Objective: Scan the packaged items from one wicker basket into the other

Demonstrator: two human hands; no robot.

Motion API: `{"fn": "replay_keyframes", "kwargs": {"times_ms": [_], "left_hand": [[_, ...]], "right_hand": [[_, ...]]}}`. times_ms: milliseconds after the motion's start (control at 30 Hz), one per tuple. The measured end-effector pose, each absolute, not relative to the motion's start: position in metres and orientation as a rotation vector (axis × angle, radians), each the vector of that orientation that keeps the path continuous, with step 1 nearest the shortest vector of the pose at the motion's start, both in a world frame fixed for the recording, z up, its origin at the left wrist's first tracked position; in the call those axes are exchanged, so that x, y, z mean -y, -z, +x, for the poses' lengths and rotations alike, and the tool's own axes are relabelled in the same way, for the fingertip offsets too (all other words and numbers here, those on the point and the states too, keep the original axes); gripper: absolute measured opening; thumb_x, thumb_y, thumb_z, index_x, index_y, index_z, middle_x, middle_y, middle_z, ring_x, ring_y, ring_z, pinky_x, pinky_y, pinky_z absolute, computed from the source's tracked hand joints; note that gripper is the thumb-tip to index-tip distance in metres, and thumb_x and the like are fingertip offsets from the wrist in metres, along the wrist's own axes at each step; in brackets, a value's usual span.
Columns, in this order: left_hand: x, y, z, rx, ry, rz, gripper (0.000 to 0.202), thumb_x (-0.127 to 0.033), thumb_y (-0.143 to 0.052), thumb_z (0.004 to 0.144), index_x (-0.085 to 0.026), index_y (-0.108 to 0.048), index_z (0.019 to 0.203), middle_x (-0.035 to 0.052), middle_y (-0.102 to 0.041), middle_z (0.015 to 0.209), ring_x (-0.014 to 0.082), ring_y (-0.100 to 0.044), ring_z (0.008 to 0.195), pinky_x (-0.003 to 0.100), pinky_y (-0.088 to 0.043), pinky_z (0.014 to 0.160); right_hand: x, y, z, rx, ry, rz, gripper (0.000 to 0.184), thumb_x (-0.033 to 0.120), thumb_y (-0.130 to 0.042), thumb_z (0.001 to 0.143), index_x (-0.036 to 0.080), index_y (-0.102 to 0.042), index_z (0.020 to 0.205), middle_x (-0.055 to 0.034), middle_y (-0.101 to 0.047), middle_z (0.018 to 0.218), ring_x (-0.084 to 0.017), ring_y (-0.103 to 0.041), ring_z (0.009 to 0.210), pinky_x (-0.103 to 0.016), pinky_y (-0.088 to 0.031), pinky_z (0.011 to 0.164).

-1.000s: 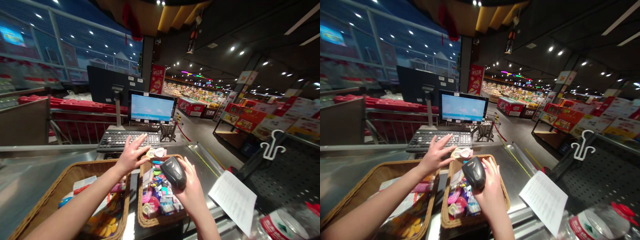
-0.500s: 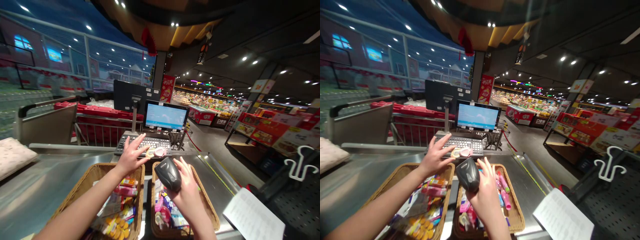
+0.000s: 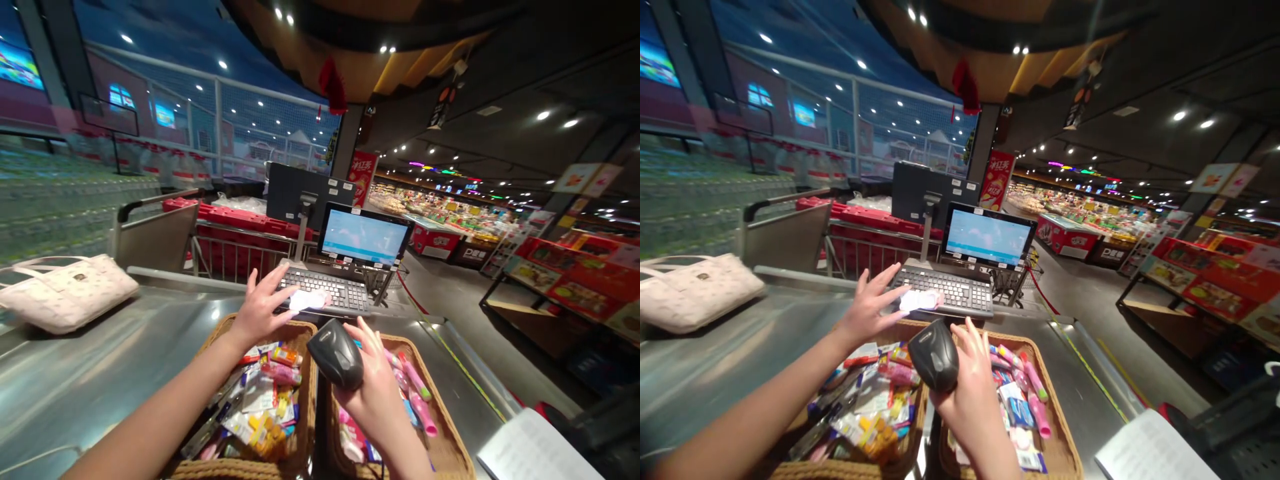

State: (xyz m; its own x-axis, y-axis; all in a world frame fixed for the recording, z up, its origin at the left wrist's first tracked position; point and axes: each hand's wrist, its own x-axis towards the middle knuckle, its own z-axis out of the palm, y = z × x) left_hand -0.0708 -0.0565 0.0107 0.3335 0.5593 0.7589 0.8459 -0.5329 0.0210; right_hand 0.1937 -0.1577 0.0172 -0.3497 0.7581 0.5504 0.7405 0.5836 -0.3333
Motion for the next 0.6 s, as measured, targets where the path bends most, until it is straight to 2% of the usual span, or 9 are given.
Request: {"fn": "replay_keyframes", "kwargs": {"times_ms": [600], "left_hand": [[0.075,0.011,-0.134,1.384,0.938,-2.221,0.038,-0.045,-0.060,0.088,-0.025,-0.065,0.121,0.0147,-0.035,0.155,0.0324,-0.043,0.137,0.064,-0.012,0.116]], "right_hand": [[0.154,-0.006,0.153,2.183,-0.172,-1.143,0.056,0.012,-0.058,0.070,0.022,-0.058,0.125,-0.0123,-0.050,0.141,-0.037,-0.028,0.145,-0.068,-0.023,0.114]]}}
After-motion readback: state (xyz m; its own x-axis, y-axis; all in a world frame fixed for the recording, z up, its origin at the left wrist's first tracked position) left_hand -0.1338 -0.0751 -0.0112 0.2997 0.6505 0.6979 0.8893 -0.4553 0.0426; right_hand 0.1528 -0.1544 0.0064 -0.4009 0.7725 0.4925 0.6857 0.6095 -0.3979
